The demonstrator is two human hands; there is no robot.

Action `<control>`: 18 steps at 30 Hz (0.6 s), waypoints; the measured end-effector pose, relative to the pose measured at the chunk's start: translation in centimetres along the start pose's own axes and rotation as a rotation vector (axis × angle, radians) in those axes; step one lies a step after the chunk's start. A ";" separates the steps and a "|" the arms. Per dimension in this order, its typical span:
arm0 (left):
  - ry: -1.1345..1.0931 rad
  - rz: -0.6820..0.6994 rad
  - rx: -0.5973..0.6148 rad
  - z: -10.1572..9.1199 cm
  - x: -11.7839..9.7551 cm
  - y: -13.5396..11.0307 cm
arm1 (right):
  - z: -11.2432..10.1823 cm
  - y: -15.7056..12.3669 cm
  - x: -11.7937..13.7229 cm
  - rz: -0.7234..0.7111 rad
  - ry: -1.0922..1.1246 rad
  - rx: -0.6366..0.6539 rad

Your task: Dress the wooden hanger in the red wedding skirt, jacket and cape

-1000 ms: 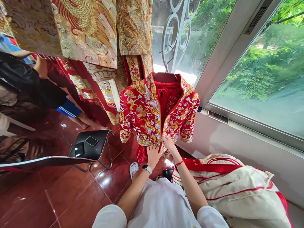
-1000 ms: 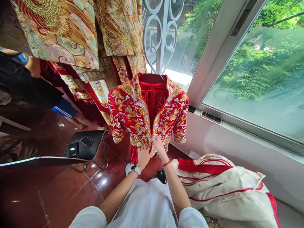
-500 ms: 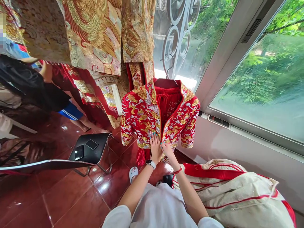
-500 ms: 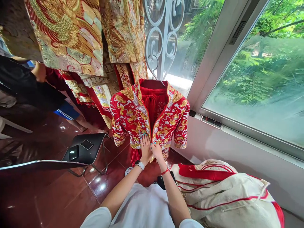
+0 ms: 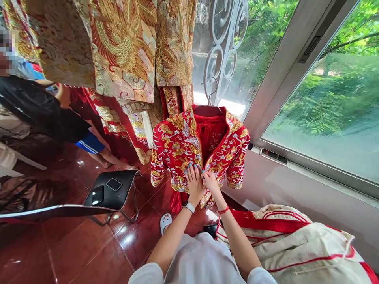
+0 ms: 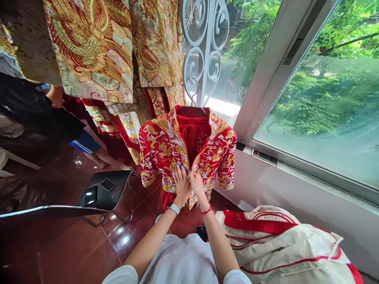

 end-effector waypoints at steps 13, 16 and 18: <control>0.078 0.091 0.006 0.0 -1.5 3.1 | -1.1 2.8 4.5 -0.051 0.073 0.001; 0.046 0.086 -0.026 -0.4 -1.3 3.2 | -1.1 3.3 5.5 -0.085 0.086 0.012; 0.020 0.085 -0.058 -1.0 -1.2 3.7 | -0.8 3.0 5.6 -0.084 0.094 0.024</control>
Point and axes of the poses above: each hand's wrist, its own y-axis towards the middle knuckle, its own z-axis out of the palm, x = y × z, the point moved 1 cm from there along y, towards the middle knuckle, and after that the axes turned 7 degrees about y, right-handed, at the moved point
